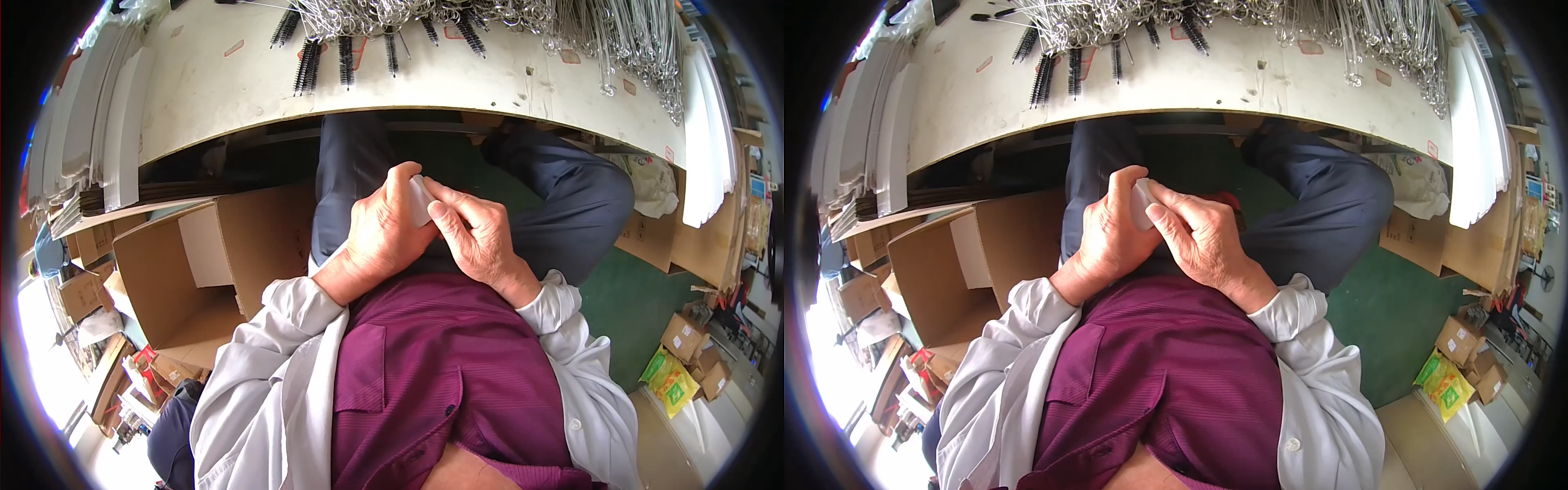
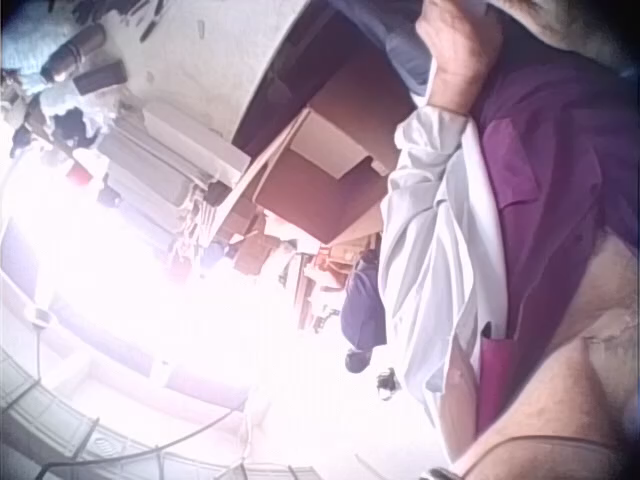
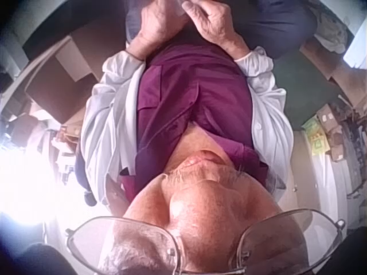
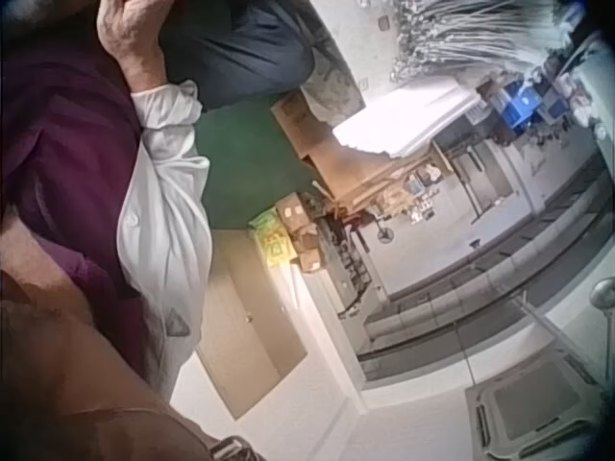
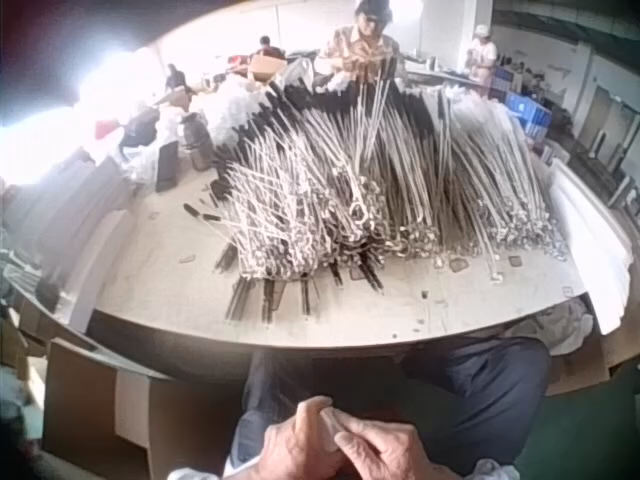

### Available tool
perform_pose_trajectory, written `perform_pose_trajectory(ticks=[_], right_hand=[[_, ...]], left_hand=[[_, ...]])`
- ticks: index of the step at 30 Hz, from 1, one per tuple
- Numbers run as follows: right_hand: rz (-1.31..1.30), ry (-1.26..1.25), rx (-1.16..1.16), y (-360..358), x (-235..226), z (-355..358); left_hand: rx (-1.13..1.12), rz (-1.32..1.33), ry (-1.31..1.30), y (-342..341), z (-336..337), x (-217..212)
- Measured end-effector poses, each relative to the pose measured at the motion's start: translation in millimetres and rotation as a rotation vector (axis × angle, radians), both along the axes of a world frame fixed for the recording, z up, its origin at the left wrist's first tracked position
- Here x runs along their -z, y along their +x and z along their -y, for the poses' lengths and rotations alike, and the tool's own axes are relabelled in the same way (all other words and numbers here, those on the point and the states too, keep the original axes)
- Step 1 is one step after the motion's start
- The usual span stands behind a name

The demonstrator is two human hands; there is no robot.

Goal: Packaging wire brushes into white cardboard sleeves at a workbench.

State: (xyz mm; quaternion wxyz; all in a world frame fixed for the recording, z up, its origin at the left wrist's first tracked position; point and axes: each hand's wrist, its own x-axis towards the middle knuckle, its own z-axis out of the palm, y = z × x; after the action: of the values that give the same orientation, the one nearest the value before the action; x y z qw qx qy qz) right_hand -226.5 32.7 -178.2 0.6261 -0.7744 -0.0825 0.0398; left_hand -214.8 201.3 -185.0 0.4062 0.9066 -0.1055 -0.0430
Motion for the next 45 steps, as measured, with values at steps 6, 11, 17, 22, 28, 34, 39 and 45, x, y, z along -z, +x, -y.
perform_pose_trajectory(ticks=[6,11,17,22,28,34,39,45], right_hand=[[-0.123,-0.013,0.034,-2,4,-1],[-0.222,0.156,0.126,2,12,-10],[-0.308,0.178,0.151,5,9,-6],[-0.37,0.114,0.12,11,5,0],[-0.438,0.224,0.124,11,14,6],[-0.43,0.222,0.163,12,15,4],[-0.347,0.167,0.198,12,13,-1],[-0.117,-0.004,0.198,9,14,-8]], left_hand=[[0.014,0.042,0.026,-2,2,7],[0.016,0.061,0.041,-1,4,7],[0.058,0.073,0.006,0,2,4],[0.102,0.061,0.018,-1,-2,9],[0.027,0.045,-0.009,-3,2,6],[-0.011,-0.007,-0.028,-3,1,7],[-0.026,0.033,-0.031,-5,2,8],[-0.041,0.049,0.002,-5,2,6]])
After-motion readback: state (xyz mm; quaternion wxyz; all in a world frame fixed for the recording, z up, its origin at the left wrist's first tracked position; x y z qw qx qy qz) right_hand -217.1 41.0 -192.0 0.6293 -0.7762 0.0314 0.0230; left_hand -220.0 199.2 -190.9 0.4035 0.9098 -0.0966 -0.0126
